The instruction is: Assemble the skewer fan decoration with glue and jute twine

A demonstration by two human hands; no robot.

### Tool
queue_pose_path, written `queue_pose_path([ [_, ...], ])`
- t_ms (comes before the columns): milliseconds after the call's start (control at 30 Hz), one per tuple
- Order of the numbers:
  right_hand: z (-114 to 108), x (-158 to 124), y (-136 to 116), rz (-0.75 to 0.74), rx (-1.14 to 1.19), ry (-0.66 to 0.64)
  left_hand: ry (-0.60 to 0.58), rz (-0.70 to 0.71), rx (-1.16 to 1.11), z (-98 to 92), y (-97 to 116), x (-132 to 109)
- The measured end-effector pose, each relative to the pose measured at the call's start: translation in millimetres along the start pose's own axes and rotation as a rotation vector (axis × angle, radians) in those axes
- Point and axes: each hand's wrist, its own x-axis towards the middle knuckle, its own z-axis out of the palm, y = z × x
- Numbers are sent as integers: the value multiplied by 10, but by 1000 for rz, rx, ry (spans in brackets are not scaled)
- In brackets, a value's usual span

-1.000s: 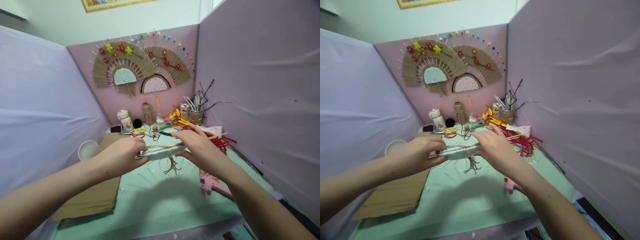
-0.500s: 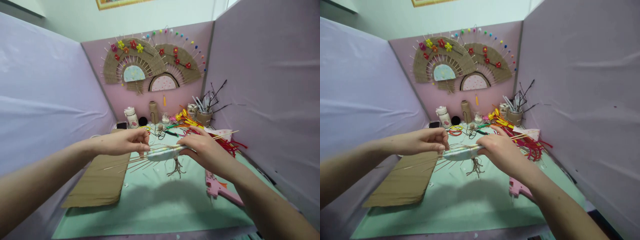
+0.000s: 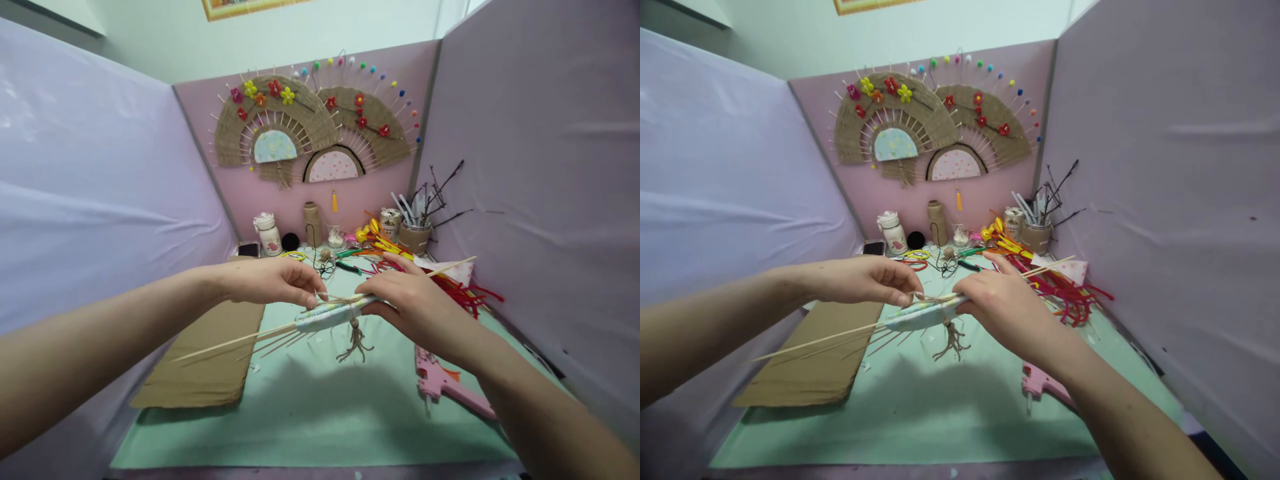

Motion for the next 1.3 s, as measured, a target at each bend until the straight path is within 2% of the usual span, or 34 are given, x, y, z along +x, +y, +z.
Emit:
queue_pose_path([
  [233, 1, 6, -5, 3, 4, 8, 5, 26, -22, -70, -64, -44],
  [433, 22, 19, 17, -9, 28, 10, 117, 111, 121, -48, -63, -74],
  [667, 22, 20, 30, 14, 22, -1, 217, 166, -94, -23, -95, -64],
  [867, 20, 13, 38, 43, 62, -14, 294, 175, -65, -19, -20, -132],
  [1033, 33, 15, 48, 55, 74, -26, 374, 190, 83, 35, 29, -182],
  [1167, 42, 7, 56, 52, 58, -18, 450, 258, 326, 106, 59, -245],
  [1300, 50, 5, 58, 50, 53, -13, 575, 310, 558, 213, 98, -304],
])
